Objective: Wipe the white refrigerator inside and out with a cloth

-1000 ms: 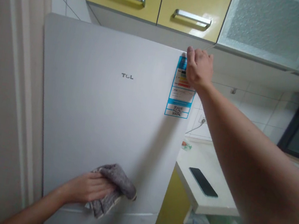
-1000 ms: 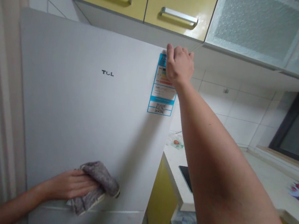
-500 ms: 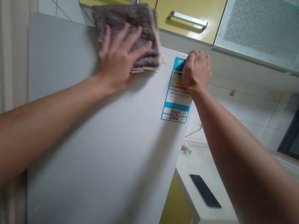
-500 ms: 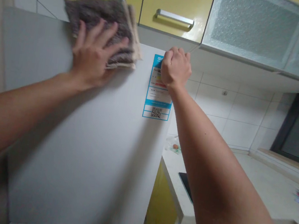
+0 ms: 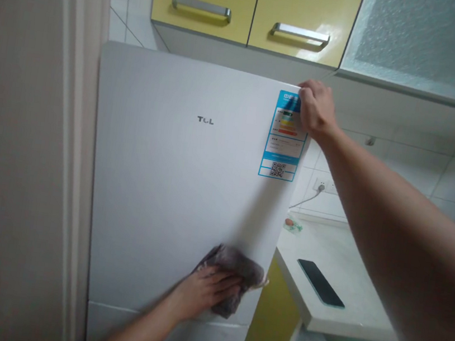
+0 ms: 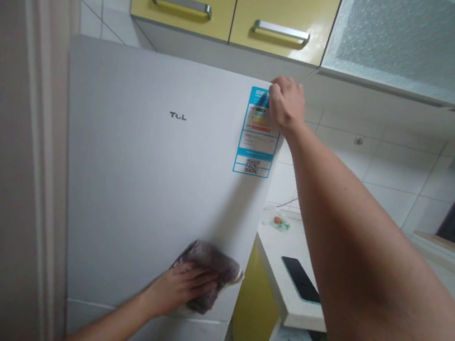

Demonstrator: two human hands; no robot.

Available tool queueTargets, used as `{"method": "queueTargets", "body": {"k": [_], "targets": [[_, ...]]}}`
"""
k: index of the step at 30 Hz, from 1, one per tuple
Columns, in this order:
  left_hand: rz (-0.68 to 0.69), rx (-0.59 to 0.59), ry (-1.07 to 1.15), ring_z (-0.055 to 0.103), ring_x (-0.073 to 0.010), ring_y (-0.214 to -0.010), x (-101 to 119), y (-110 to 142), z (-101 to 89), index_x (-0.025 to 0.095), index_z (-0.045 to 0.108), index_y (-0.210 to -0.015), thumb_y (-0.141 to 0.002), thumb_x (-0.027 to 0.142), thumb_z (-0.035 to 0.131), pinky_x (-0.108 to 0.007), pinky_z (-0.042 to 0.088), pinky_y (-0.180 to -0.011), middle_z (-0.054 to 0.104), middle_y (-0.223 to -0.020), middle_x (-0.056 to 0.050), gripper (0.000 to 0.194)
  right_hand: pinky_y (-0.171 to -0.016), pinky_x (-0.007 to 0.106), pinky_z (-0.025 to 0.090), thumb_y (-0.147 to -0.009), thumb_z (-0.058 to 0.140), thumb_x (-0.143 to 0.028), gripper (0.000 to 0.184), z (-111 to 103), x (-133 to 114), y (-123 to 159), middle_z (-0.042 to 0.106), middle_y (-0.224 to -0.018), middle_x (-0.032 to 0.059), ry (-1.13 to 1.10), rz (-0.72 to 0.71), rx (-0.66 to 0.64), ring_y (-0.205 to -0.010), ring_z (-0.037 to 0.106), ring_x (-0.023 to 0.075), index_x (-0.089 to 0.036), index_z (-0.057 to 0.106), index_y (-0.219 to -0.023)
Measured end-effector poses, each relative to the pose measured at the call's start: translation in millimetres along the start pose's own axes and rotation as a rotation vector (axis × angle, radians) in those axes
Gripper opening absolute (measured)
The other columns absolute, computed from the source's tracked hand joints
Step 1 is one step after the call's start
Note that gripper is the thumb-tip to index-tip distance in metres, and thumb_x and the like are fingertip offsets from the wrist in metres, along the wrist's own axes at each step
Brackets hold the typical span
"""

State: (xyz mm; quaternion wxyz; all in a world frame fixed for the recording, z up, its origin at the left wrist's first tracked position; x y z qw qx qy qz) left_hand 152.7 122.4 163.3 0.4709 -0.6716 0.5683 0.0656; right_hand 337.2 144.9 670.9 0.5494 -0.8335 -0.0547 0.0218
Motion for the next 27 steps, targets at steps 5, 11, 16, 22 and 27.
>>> {"method": "queueTargets", "body": {"k": [5,11,16,22,27], "targets": [[-0.243,-0.132,-0.014,0.069,-0.0164,-0.127,-13.6,103.6,-10.0,0.037,0.06,-0.157,-0.109,0.023,0.052,-0.031,0.044,-0.121,0.075,-0.145,0.006,0.051,-0.105,0.034,0.035,-0.118,0.023,-0.021,0.045,5.2,0.8,8.5,0.061,-0.138,0.0114,-0.032,0.135,0.12,-0.127,0.047,0.0168,-0.006,0.064,-0.128],[-0.692,0.083,-0.287,0.042,-0.0359,-0.16,-194.7,103.5,-140.4,0.028,0.061,-0.158,-0.093,0.014,0.066,-0.06,0.024,-0.136,0.059,-0.164,-0.013,0.066,-0.096,0.035,0.036,-0.117,0.034,-0.021,0.035,12.3,0.3,10.3,0.061,-0.138,0.0139,-0.008,0.178,0.192,-0.129,0.045,0.0213,-0.011,0.066,-0.128],[-1.001,0.445,-0.3,0.017,-0.0406,-0.17,-325.7,4.7,-235.6,0.026,0.036,-0.172,-0.093,0.035,0.074,-0.07,0.013,-0.135,0.02,-0.186,-0.009,0.088,-0.095,0.037,0.037,-0.118,0.036,-0.026,0.033,14.8,1.6,10.2,0.061,-0.138,0.0136,0.041,0.215,0.256,-0.129,0.046,0.0233,-0.015,0.065,-0.127],[-0.557,0.275,-0.264,0.017,-0.0401,-0.17,-276.5,-101.8,-198.9,0.031,0.038,-0.172,-0.094,0.046,0.077,-0.067,0.009,-0.137,0.026,-0.184,-0.008,0.089,-0.101,0.038,0.04,-0.118,0.037,-0.025,0.031,15.9,1.3,10.7,0.059,-0.142,0.0125,0.055,0.222,0.231,-0.132,0.045,0.0226,-0.016,0.064,-0.13],[-0.197,0.008,-0.13,0.04,-0.0298,-0.162,-143.7,-39.1,-104.8,0.035,0.044,-0.169,-0.1,0.028,0.065,-0.053,0.019,-0.137,0.044,-0.176,-0.003,0.072,-0.108,0.039,0.038,-0.118,0.033,-0.025,0.037,14.5,-2.0,14.2,0.059,-0.142,0.0151,0.128,0.169,0.208,-0.132,0.047,0.0228,-0.011,0.062,-0.135]]}}
Point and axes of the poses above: each hand's wrist, its own y-axis away from the middle knuckle, its own z-axis out of the palm, x = y × z, the point moved 6 cm from there along -y, towards the middle knuckle
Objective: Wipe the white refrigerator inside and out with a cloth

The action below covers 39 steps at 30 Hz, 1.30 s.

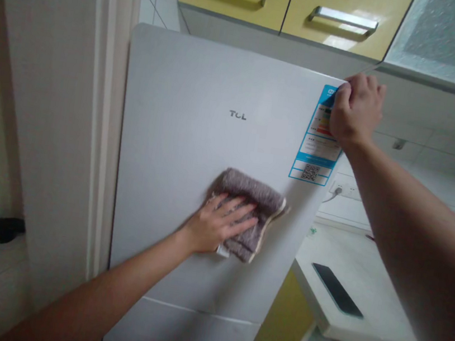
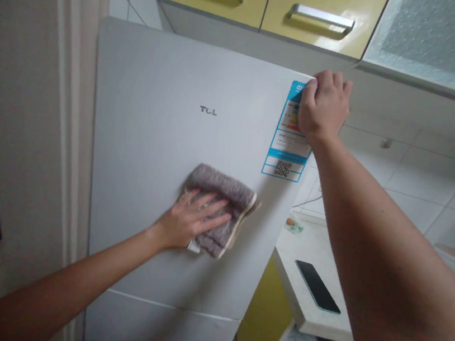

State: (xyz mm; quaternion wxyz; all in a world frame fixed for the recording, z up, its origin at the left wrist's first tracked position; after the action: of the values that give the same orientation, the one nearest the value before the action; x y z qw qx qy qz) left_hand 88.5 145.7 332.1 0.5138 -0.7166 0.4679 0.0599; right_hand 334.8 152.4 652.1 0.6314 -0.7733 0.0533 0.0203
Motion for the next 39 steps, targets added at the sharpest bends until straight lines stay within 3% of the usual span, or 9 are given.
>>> {"method": "queueTargets", "body": {"k": [5,10,13,19,23,26,30,34,39], "targets": [[-0.137,-0.099,0.007,0.065,-0.0253,-0.134,49.5,164.0,44.5,0.046,0.054,-0.162,-0.096,0.016,0.054,-0.042,0.023,-0.135,0.073,-0.149,0.005,0.072,-0.115,0.041,0.038,-0.118,0.034,-0.027,0.04,-5.7,-2.0,1.6,0.06,-0.145,0.0185,0.076,-0.09,-0.026,-0.136,0.049,0.024,-0.01,0.059,-0.144],[-0.433,-0.1,-0.02,0.067,-0.0342,-0.13,7.0,237.1,29.5,0.038,0.073,-0.145,-0.089,0.019,0.061,-0.051,0.019,-0.137,0.078,-0.14,-0.003,0.06,-0.134,0.052,0.023,-0.112,0.042,-0.039,0.065,-0.9,-39.9,72.5,0.032,-0.176,0.0171,0.011,-0.315,0.049,-0.165,0.025,0.0297,-0.013,0.034,-0.171],[-0.567,-0.059,-0.003,0.042,-0.0447,-0.158,-52.4,195.2,-4.7,0.024,0.056,-0.162,-0.087,0.035,0.073,-0.063,0.018,-0.136,0.055,-0.167,-0.016,0.078,-0.138,0.053,0.018,-0.11,0.039,-0.046,0.074,18.1,-73.2,150.4,0.022,-0.181,0.0112,-0.042,-0.485,-0.01,-0.169,0.02,0.0291,-0.017,0.024,-0.177],[-0.666,0.277,-0.045,0.013,-0.0423,-0.171,-148.6,1.6,-83.7,0.025,0.037,-0.172,-0.094,0.041,0.069,-0.069,0.008,-0.135,0.021,-0.185,-0.014,0.086,-0.139,0.054,0.022,-0.109,0.041,-0.05,0.079,31.1,-86.3,215.4,0.025,-0.179,0.0108,-0.117,-0.443,0.014,-0.167,0.028,0.03,-0.017,0.021,-0.178],[-0.346,0.269,-0.023,0.02,-0.0377,-0.17,-121.1,-103.2,-82.3,0.026,0.038,-0.172,-0.101,0.049,0.064,-0.065,0.005,-0.136,0.029,-0.183,-0.01,0.079,-0.138,0.058,0.026,-0.104,0.048,-0.052,0.063,42.0,-73.2,210.9,0.058,-0.159,0.0142,-0.15,-0.458,0.044,-0.158,0.045,0.035,-0.021,0.06,-0.158],[-0.23,0.237,-0.009,0.027,-0.0317,-0.168,-87.6,-108.9,-63.8,0.027,0.039,-0.171,-0.107,0.042,0.055,-0.058,0.005,-0.139,0.035,-0.181,-0.006,0.068,-0.137,0.062,0.028,-0.098,0.05,-0.055,0.056,46.3,-65.6,212.6,0.07,-0.14,0.0162,-0.197,-0.502,0.111,-0.149,0.053,0.0393,-0.021,0.076,-0.135],[-0.347,0.17,0.012,0.034,-0.0308,-0.166,-59.3,-21.4,-33.1,0.027,0.045,-0.169,-0.101,0.029,0.06,-0.053,0.002,-0.14,0.042,-0.177,-0.007,0.069,-0.136,0.056,0.031,-0.1,0.044,-0.042,0.07,42.1,-63.7,214.7,0.046,-0.169,0.0115,-0.194,-0.437,0.04,-0.161,0.038,0.0337,-0.018,0.05,-0.166],[-0.449,0.006,0.127,0.056,-0.0297,-0.151,-8.5,133.5,6.0,0.038,0.054,-0.162,-0.086,0.02,0.072,-0.048,-0.001,-0.14,0.063,-0.161,-0.003,0.081,-0.133,0.051,0.035,-0.103,0.04,-0.033,0.068,28.0,-70.1,216.2,0.044,-0.171,0.0096,-0.2,-0.355,0.021,-0.157,0.044,0.0319,-0.02,0.046,-0.169],[-0.883,-0.175,0.396,0.057,-0.0334,-0.151,75.6,333.4,45.9,0.043,0.058,-0.159,-0.064,0.013,0.066,-0.055,0.038,-0.132,0.066,-0.159,0.0,0.1,-0.115,0.052,0.044,-0.106,0.048,-0.036,0.045,18.9,-110.3,206.7,0.063,-0.148,0.0146,-0.19,-0.3,-0.04,-0.129,0.058,0.0342,-0.02,0.07,-0.142]]}}
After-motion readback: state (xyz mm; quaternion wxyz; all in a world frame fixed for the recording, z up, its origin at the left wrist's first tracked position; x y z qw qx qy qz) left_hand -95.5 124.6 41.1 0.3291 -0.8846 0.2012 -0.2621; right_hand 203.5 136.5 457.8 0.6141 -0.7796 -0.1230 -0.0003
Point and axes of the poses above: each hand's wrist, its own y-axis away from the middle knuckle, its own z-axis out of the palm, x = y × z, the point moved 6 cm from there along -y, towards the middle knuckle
